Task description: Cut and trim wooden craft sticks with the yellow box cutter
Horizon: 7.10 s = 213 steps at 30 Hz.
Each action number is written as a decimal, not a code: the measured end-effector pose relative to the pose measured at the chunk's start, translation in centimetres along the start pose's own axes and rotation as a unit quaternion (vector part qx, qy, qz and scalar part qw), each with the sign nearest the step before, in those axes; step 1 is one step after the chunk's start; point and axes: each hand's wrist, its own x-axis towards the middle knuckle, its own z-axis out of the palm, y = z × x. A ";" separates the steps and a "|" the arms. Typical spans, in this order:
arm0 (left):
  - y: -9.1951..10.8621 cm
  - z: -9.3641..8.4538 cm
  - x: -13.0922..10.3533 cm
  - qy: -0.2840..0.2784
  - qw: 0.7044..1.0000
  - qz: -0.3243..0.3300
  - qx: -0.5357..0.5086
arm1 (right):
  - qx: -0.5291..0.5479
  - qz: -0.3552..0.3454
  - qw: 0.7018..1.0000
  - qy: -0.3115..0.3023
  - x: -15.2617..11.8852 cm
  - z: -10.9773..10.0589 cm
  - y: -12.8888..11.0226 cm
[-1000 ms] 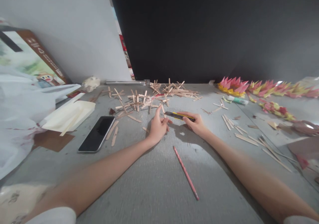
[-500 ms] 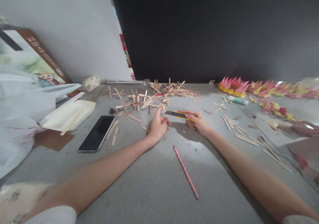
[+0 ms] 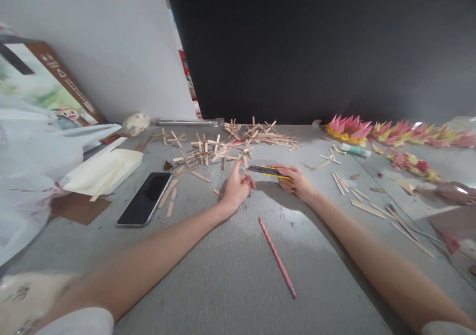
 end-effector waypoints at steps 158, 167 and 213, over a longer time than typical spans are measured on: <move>-0.4 0.3 -0.4 -0.077 0.994 0.065 0.036 | -0.575 -0.235 0.782 0.052 -0.3 2.2 2.0; -0.2 0.2 -0.7 -0.100 0.979 0.120 0.134 | -0.482 -0.230 0.845 -0.019 -0.2 1.4 1.0; -0.1 0.2 -0.9 -0.140 0.944 0.110 0.277 | -0.309 -0.183 0.931 -0.058 0.5 0.7 0.7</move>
